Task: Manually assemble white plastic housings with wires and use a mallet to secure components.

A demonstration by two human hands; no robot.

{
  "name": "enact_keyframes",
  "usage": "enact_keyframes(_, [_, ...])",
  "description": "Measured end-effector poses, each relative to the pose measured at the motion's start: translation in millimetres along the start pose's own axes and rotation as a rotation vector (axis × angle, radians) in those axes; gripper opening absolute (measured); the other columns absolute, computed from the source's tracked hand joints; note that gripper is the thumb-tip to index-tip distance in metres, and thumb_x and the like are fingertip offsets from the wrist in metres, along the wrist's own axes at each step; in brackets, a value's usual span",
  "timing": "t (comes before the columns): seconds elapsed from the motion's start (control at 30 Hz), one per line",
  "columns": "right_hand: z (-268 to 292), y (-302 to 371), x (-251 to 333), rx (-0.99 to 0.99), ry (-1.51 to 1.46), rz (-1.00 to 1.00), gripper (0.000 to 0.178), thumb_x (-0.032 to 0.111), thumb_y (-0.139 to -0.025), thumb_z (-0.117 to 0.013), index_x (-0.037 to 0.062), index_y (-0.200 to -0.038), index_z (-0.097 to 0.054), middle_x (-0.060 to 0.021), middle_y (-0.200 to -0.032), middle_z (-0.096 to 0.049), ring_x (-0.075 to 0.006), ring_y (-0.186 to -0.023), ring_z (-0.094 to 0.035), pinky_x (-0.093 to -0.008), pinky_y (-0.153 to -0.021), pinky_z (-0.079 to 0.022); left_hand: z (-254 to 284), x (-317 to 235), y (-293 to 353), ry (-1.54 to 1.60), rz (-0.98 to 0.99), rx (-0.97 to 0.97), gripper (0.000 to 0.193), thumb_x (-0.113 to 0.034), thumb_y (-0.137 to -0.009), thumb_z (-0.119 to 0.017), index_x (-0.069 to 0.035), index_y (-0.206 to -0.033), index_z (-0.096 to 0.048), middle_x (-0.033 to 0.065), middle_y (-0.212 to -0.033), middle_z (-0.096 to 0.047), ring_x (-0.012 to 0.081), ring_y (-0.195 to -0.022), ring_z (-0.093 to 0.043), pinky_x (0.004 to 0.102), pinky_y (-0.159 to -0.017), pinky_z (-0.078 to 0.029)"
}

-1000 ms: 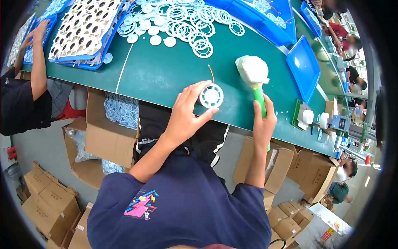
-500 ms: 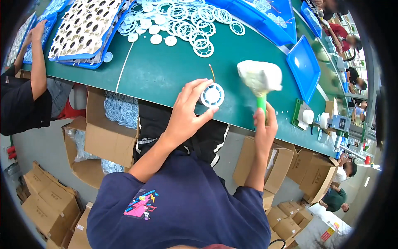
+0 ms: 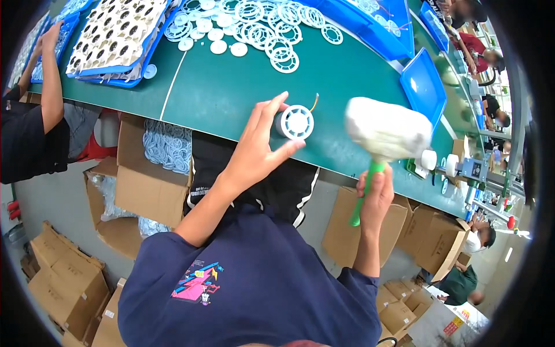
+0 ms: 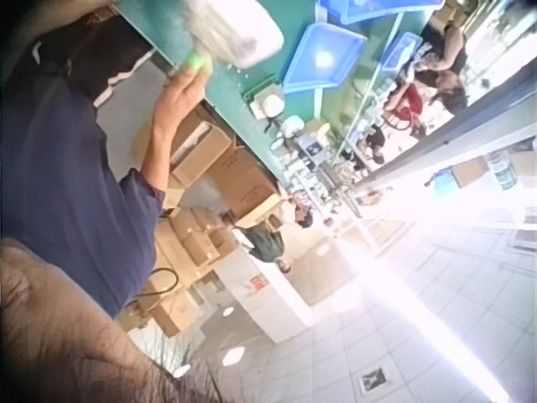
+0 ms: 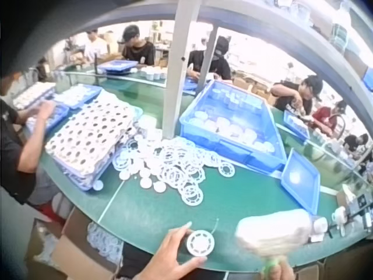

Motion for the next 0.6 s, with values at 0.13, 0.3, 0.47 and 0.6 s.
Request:
enact_keyframes(0.13, [-7.0,-5.9,6.2,0.122,0.066,-0.017,0.038,0.029,-0.115,-0.045,0.002,-0.138,-0.06,0.0004,-0.073,-0.052,-0.0062,-0.063,-0.046,-0.0247,-0.055,-0.037,-2.6,10.3,2.1,-0.015,-0.045,-0.006,0.081,-0.014,-0.091,-0.078,-0.003,-0.159,-0.037,0.0165,-0.142,-0.054,0.0315,-0.132,-0.054,0.0445,-0.115,-0.041])
enact_keyframes(0.3, [-15.7,-3.5,12.1,0.157,0.33,0.123,0.035,0.02,-0.111,-0.054,0.0032,-0.14,-0.061,-0.0011,-0.074,-0.055,-0.007,-0.064,-0.05,-0.0248,-0.059,-0.042,-6.1,4.1,0.0,-0.093,-0.07,-0.048,0.075,-0.014,-0.093,-0.074,-0.001,-0.158,-0.037,0.0191,-0.145,-0.054,0.0336,-0.135,-0.053,0.0438,-0.118,-0.038])
enact_keyframes(0.47, [-3.6,-9.8,13.4,0.033,-0.014,0.018,0.036,0.018,-0.11,-0.055,0.0021,-0.142,-0.059,-0.0034,-0.075,-0.058,-0.0107,-0.066,-0.053,-0.0281,-0.061,-0.045,-9.5,1.9,-3.5,-0.187,-0.098,-0.007,0.078,-0.013,-0.091,-0.077,-0.001,-0.157,-0.037,0.0193,-0.142,-0.054,0.0351,-0.133,-0.054,0.0436,-0.118,-0.039])
enact_keyframes(0.6, [-3.7,-25.2,23.4,0.117,0.159,0.017,0.036,0.018,-0.11,-0.056,0.0009,-0.141,-0.059,-0.0039,-0.076,-0.06,-0.0107,-0.066,-0.054,-0.0288,-0.061,-0.046,-2.6,6.9,-8.7,-0.155,-0.049,-0.065,0.082,-0.017,-0.089,-0.081,0.0,-0.157,-0.038,0.0187,-0.136,-0.056,0.0335,-0.131,-0.055,0.0433,-0.117,-0.039])
Point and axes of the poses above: each hand's wrist, its own y-axis away from the middle knuckle, its own z-axis out of the back of the hand, x = y × z, the point moved 6 cm from there along -y, towards the middle knuckle
